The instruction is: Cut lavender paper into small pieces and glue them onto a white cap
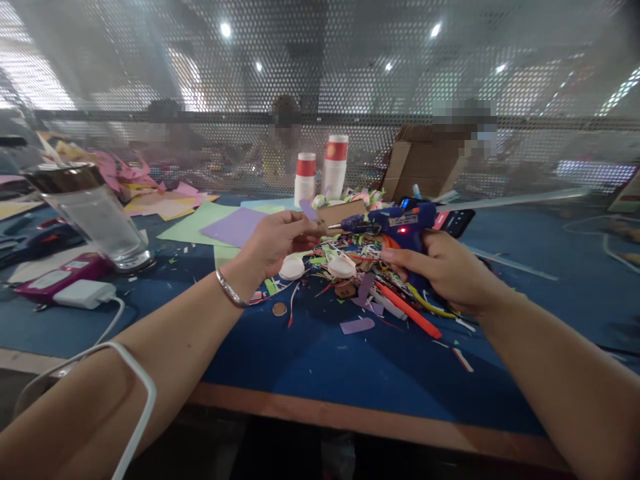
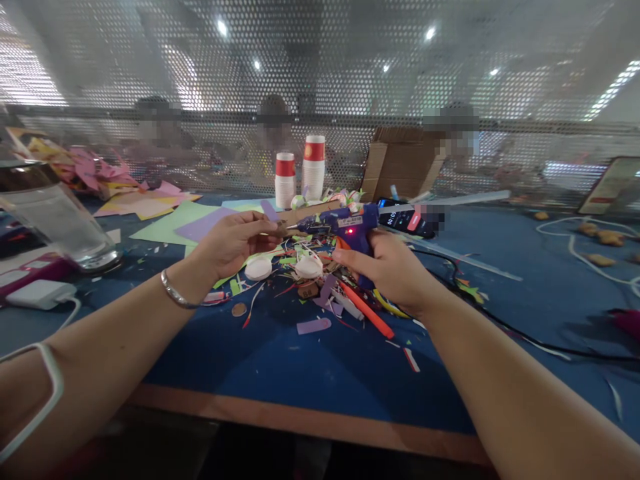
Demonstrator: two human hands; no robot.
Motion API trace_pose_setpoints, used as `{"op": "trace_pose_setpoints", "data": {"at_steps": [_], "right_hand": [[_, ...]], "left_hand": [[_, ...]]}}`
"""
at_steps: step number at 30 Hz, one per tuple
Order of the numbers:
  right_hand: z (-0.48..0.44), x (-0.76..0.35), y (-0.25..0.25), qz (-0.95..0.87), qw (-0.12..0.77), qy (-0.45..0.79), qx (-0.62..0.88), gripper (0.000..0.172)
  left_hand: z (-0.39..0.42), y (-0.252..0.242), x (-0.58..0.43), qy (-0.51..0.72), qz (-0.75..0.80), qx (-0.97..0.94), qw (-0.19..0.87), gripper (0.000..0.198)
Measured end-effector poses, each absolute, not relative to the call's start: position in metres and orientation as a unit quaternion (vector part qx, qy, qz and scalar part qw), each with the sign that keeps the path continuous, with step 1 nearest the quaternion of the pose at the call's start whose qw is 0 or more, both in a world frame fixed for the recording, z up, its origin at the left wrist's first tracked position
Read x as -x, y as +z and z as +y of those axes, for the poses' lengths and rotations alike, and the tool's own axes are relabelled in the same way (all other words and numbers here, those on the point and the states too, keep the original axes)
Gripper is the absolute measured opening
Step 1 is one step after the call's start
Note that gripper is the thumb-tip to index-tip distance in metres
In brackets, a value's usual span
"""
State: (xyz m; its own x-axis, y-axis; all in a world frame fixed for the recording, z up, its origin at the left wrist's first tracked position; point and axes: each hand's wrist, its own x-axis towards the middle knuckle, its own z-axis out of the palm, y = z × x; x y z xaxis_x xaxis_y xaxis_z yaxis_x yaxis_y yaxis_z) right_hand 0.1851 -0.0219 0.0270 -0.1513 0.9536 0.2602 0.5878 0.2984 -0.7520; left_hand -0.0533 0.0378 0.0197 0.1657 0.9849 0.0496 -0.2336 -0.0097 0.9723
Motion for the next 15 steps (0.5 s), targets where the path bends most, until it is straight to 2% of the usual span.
{"op": "trace_pose_setpoints", "data": {"at_steps": [6, 15], "right_hand": [[-0.0187, -0.1827, 0.0272, -0.762, 0.33, 0.142, 0.539, 0.029], [-0.016, -0.1862, 0.0209, -0.786, 0.307, 0.121, 0.522, 0.029]], "left_hand": [[0.035, 0.0196, 0.0525, 0.508, 0.395, -0.505, 0.575, 0.016], [0.0359, 0.0186, 0.0518, 0.51, 0.39, -0.504, 0.578, 0.019]]}}
